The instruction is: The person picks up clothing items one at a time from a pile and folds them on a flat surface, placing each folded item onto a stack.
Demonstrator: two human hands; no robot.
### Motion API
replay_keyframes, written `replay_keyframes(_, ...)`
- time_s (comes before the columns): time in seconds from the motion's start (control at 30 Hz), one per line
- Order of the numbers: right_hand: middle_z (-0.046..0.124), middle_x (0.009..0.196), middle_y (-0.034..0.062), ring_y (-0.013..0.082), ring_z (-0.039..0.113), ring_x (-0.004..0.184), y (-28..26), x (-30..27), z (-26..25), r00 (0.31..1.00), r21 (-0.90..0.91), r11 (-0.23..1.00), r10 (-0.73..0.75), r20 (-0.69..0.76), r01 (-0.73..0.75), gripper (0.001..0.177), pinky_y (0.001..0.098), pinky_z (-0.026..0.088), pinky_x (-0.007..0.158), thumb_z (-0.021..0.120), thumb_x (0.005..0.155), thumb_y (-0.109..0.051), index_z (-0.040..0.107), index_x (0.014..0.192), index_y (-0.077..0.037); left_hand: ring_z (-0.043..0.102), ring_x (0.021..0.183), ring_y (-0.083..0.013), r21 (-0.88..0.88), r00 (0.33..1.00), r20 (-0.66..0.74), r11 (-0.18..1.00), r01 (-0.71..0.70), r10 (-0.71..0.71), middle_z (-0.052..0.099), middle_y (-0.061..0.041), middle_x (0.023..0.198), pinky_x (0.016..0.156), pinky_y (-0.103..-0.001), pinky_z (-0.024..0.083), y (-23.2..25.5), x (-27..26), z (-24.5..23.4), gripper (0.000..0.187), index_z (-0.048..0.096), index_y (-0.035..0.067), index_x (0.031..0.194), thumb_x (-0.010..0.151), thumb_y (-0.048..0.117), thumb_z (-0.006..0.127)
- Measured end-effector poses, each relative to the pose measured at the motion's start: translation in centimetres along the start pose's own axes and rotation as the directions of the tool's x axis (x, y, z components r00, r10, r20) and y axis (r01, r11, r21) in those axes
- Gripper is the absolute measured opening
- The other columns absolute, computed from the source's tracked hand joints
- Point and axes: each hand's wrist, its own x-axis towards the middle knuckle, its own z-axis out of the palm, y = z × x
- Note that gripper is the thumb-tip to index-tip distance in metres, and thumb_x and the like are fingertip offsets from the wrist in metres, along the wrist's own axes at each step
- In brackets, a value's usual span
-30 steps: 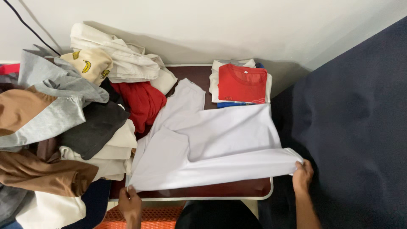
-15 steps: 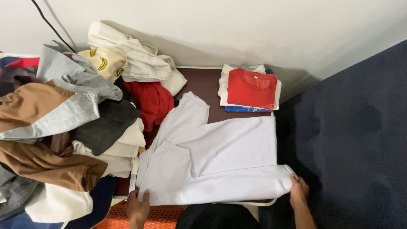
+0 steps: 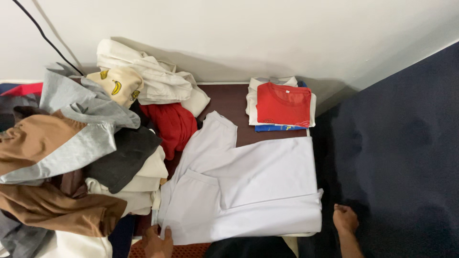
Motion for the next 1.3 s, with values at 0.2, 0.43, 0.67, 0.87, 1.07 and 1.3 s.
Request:
replay_keyframes(0.2,0.077,0.117,0.013,0.0293,0.073,0.108,-5.0,3.1,0.4,0.926,0.146,0.914,-0.373,-0.059,0.378,0.03,0.0405,0.054,0.096,0.073,0.096,-0.026,0.074,0.121,-0.009,0.058,0.124,-0.0244,0.451,0.96,0.165,0.848,-0.277,0.226,0.06,-0.008,0.127,0.101,-0.045,0.051,12.9,-7.5,-7.5,0.052,0.062,0.009,0.126,0.095,0.051,0.063)
replay_keyframes(0.43,0.071,0.125,0.0161,0.0323,0.068,0.116,-13.3,10.4,1.7,0.785,0.083,0.788,-0.616,0.071,0.611,0.057,0.0427,0.053,0.098,0.078,0.083,-0.017,0.061,0.137,-0.01,0.056,0.118,-0.0386,0.24,0.436,-0.185,0.471,-0.849,0.881,0.058,-0.02,0.129,0.093,-0.051,0.05,29.7,-0.8,-6.6,0.048,0.057,-0.002,0.125,0.082,0.014,0.072)
replay_keyframes(0.67,0.062,0.137,0.0228,0.0382,0.056,0.13,-19.2,16.0,5.6,0.543,-0.025,0.551,-0.814,0.206,0.834,0.069,0.043,0.045,0.108,0.069,0.073,-0.002,0.055,0.14,-0.007,0.025,0.148,-0.0363,0.386,0.457,0.172,0.367,-0.846,0.873,0.031,-0.016,0.158,0.112,-0.053,0.035,41.2,4.6,-6.4,0.088,0.037,0.012,0.149,0.069,-0.009,0.068)
replay_keyframes(0.87,0.068,0.121,0.0196,0.0384,0.063,0.115,-20.9,16.9,4.5,0.5,-0.094,0.498,-0.807,0.315,0.862,0.042,0.0454,0.051,0.097,0.071,0.076,-0.011,0.066,0.117,-0.006,0.03,0.146,-0.0375,0.451,0.535,0.374,0.356,-0.818,0.757,0.03,-0.014,0.16,0.114,-0.055,0.036,44.7,4.9,-8.2,0.09,0.036,0.018,0.153,0.073,-0.004,0.071)
replay_keyframes(1.07,0.069,0.076,0.0166,0.0327,0.068,0.07,-21.4,15.3,0.3,0.528,-0.066,0.546,-0.762,0.374,0.835,0.014,0.044,0.053,0.066,0.074,0.072,-0.014,0.068,0.079,-0.003,0.066,0.114,-0.037,0.388,0.559,0.407,0.417,-0.822,0.722,0.07,-0.02,0.12,0.097,-0.044,0.054,44.6,7.5,-7.3,0.043,0.068,0.008,0.122,0.079,0.001,0.067)
replay_keyframes(1.3,0.059,0.062,0.0174,0.0288,0.058,0.057,-23.1,13.8,-6.9,0.619,-0.049,0.634,-0.731,0.287,0.772,0.019,0.0446,0.048,0.056,0.074,0.078,-0.012,0.06,0.077,0.001,0.067,0.107,-0.0372,0.27,0.435,0.103,0.396,-0.878,0.895,0.072,-0.019,0.111,0.091,-0.047,0.054,46.5,9.3,-12.6,0.035,0.075,0.007,0.109,0.077,0.0,0.065)
